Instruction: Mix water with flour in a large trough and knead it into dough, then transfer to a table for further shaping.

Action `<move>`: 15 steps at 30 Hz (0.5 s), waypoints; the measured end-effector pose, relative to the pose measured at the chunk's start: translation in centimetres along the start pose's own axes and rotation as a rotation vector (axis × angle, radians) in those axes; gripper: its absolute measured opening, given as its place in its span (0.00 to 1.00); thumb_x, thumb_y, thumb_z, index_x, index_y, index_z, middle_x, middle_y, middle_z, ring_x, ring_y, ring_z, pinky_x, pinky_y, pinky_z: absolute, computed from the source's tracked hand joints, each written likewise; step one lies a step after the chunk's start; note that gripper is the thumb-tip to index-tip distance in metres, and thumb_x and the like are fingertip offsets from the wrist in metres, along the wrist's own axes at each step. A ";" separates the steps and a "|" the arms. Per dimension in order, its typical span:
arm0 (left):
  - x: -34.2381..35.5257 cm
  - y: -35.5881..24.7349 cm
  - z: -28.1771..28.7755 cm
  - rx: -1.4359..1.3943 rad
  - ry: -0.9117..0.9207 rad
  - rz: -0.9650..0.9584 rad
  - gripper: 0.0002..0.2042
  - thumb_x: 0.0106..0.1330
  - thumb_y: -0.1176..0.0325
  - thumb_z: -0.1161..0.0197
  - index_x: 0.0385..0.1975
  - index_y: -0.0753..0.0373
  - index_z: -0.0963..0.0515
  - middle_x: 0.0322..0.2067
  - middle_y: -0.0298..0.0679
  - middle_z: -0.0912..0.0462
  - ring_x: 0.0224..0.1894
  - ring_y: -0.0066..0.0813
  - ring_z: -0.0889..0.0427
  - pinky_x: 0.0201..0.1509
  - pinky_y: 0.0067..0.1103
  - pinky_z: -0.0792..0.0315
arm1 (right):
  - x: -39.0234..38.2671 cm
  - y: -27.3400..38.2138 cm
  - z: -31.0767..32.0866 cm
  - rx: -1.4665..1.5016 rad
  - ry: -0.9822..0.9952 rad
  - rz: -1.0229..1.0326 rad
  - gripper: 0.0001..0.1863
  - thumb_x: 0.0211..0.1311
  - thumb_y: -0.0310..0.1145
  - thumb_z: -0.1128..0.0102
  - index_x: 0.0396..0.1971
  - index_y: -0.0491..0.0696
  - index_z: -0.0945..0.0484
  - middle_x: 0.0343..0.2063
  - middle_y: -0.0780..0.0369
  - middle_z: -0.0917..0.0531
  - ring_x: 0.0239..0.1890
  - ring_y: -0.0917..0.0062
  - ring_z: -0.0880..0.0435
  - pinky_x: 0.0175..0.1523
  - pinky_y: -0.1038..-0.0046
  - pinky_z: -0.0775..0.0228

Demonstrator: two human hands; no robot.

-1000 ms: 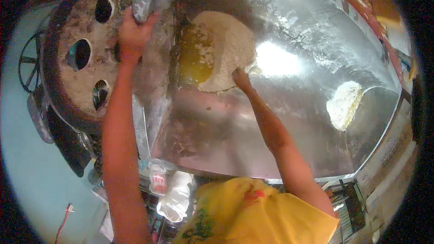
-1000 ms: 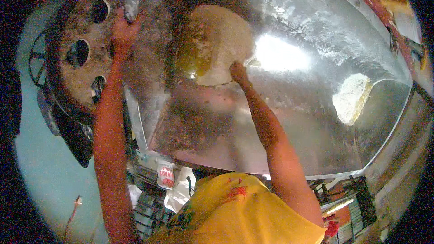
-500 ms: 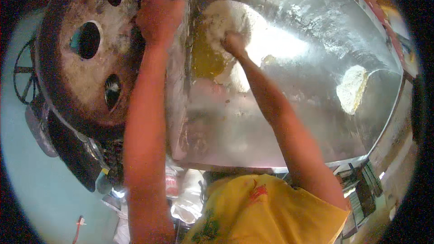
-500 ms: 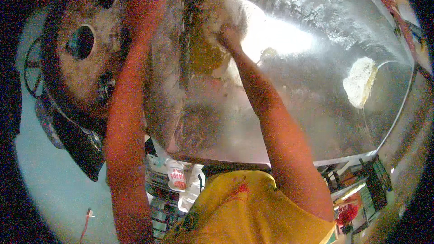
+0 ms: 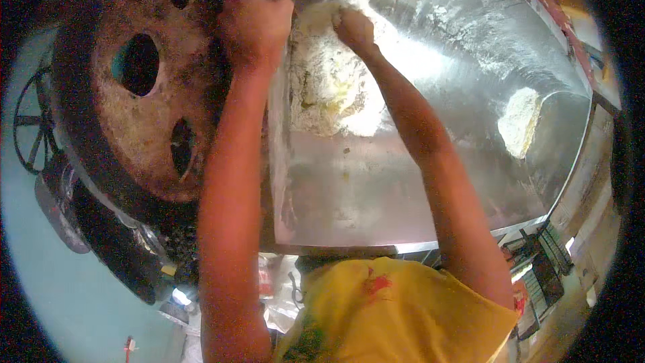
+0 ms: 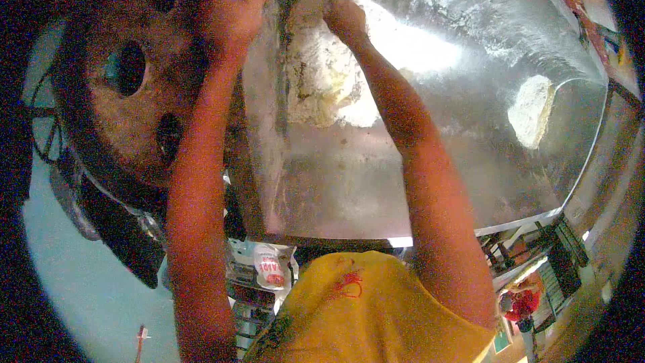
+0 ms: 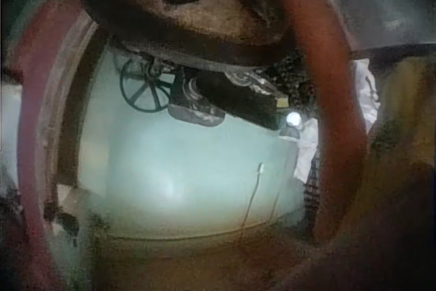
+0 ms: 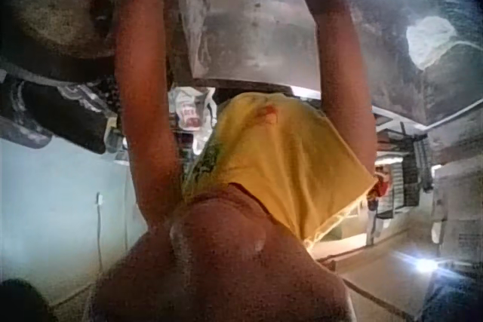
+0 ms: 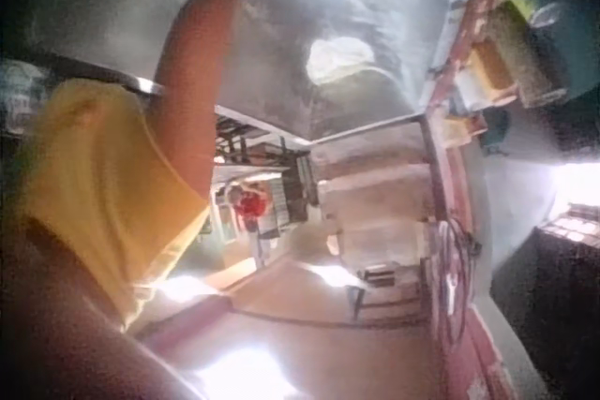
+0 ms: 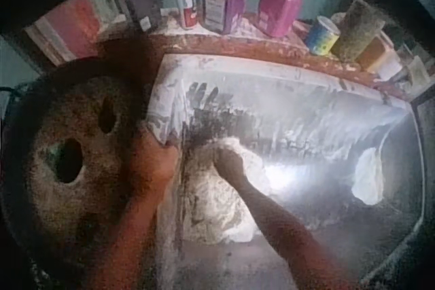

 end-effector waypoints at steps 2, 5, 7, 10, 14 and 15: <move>0.5 0.8 -1.1 0.000 -0.008 -0.028 0.31 0.58 0.50 0.32 0.50 0.72 0.28 0.40 0.61 0.17 0.42 0.62 0.16 0.49 0.45 0.21 | -1.1 -1.2 -1.2 0.117 0.020 -0.035 0.23 0.71 0.50 0.50 0.44 0.44 0.19 0.37 0.49 0.14 0.39 0.52 0.14 0.47 0.54 0.24; 0.8 -1.1 -1.4 -0.021 0.016 -0.051 0.31 0.59 0.51 0.32 0.50 0.73 0.29 0.40 0.61 0.17 0.42 0.62 0.16 0.47 0.45 0.21 | -9.3 -3.7 -7.4 0.104 0.025 -0.180 0.23 0.71 0.47 0.48 0.51 0.43 0.23 0.46 0.43 0.19 0.49 0.47 0.20 0.55 0.51 0.29; 0.5 -0.6 0.0 0.008 0.022 -0.014 0.30 0.58 0.51 0.31 0.49 0.72 0.29 0.39 0.61 0.17 0.41 0.61 0.16 0.46 0.45 0.21 | -17.3 -0.4 -8.2 0.321 -0.224 -0.121 0.22 0.71 0.45 0.47 0.51 0.40 0.24 0.49 0.42 0.20 0.53 0.43 0.24 0.59 0.50 0.33; 0.3 -0.4 0.1 -0.007 0.033 -0.009 0.29 0.59 0.52 0.31 0.47 0.72 0.29 0.37 0.61 0.17 0.40 0.60 0.15 0.43 0.45 0.21 | -26.2 -1.3 -12.6 0.849 0.342 -0.814 0.34 0.74 0.52 0.55 0.69 0.44 0.36 0.65 0.51 0.29 0.68 0.62 0.32 0.71 0.66 0.44; 0.9 -0.8 0.0 -0.046 0.003 -0.063 0.28 0.59 0.52 0.32 0.46 0.72 0.29 0.34 0.62 0.16 0.38 0.61 0.15 0.42 0.46 0.20 | -17.5 -4.2 -10.9 0.713 0.271 -0.715 0.29 0.72 0.50 0.54 0.62 0.44 0.29 0.57 0.51 0.22 0.61 0.60 0.25 0.69 0.62 0.40; 0.3 -1.3 -0.4 -0.044 0.060 -0.053 0.28 0.59 0.52 0.32 0.46 0.73 0.28 0.34 0.62 0.16 0.38 0.62 0.15 0.42 0.46 0.21 | -9.3 -5.9 -8.6 0.322 0.319 -0.510 0.25 0.70 0.48 0.51 0.55 0.46 0.23 0.50 0.52 0.18 0.54 0.58 0.20 0.69 0.60 0.39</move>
Point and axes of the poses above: each hand's wrist, its own x-axis towards the middle knuckle, its own z-axis out of the back of the hand, y = z × x, the point moved 6 cm from there along x, towards the middle knuckle
